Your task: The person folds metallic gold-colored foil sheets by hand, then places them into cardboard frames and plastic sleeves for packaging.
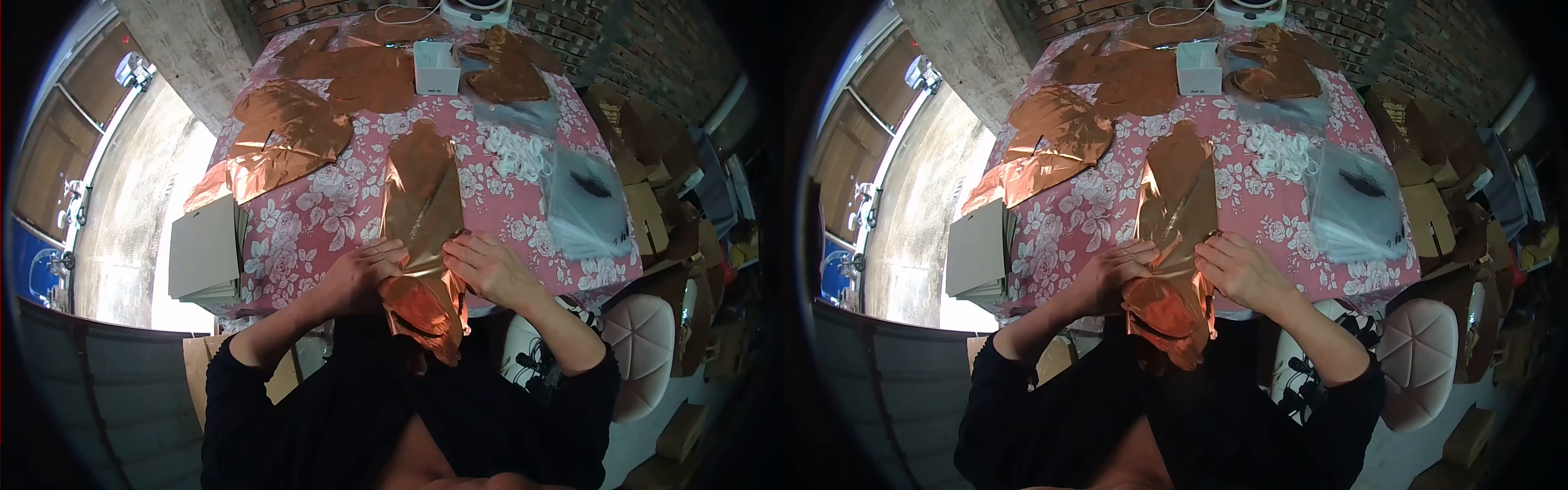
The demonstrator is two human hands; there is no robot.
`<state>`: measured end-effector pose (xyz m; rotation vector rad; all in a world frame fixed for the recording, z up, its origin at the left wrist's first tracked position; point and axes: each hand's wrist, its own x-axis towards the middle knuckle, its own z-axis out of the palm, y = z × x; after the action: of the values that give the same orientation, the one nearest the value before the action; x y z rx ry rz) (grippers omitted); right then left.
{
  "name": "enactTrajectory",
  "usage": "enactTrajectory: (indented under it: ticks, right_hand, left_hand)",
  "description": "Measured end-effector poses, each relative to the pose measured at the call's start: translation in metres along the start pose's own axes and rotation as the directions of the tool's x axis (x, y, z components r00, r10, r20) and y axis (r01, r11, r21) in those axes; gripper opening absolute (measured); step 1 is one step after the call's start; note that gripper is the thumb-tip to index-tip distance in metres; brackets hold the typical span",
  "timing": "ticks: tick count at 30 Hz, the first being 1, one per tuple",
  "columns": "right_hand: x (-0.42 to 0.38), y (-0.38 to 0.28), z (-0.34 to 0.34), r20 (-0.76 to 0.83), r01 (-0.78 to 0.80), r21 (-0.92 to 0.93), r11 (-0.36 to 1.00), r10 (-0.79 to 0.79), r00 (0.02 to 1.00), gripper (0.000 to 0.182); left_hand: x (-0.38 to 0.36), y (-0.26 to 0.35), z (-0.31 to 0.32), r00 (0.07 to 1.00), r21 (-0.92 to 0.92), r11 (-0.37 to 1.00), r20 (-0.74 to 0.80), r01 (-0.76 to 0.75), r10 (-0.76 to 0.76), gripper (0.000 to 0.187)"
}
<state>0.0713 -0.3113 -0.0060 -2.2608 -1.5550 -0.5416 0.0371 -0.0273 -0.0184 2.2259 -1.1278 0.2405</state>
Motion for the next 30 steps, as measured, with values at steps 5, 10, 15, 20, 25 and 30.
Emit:
enactTrajectory:
  ticks: [5, 10, 15, 20, 25, 30]
  right_hand:
    - [-0.003, 0.001, 0.002, -0.012, -0.050, 0.054, 0.997, 0.051, 0.999, 0.030]
    - [-0.003, 0.006, 0.006, -0.088, -0.205, 0.253, 0.945, 0.233, 0.968, 0.028]
    - [0.010, 0.004, 0.017, 0.268, -0.604, 0.779, 0.170, 0.780, 0.565, 0.018]
    - [0.015, 0.015, 0.032, 0.134, -0.657, 0.686, 0.312, 0.834, 0.535, 0.022]
    - [0.021, 0.016, 0.036, -0.018, -0.692, 0.565, 0.450, 0.845, 0.535, 0.020]
    - [0.024, 0.010, 0.034, -0.133, -0.705, 0.362, 0.610, 0.782, 0.608, 0.018]
  left_hand:
    - [0.008, 0.004, -0.005, 0.997, -0.126, 0.992, -0.069, 0.030, -0.039, 0.045]
    - [0.005, 0.001, -0.014, 0.914, -0.318, 0.861, 0.049, 0.396, -0.402, 0.026]
    - [0.037, -0.013, -0.017, 0.706, -0.552, 0.597, -0.020, 0.583, -0.708, 0.022]
    - [0.063, -0.022, -0.034, 0.693, -0.431, 0.623, 0.007, 0.652, -0.721, 0.029]
    - [0.060, -0.042, -0.029, 0.875, -0.188, 0.864, -0.036, 0.468, -0.482, 0.029]
    - [0.060, -0.048, -0.017, 0.630, -0.493, 0.518, 0.082, 0.699, -0.773, 0.032]
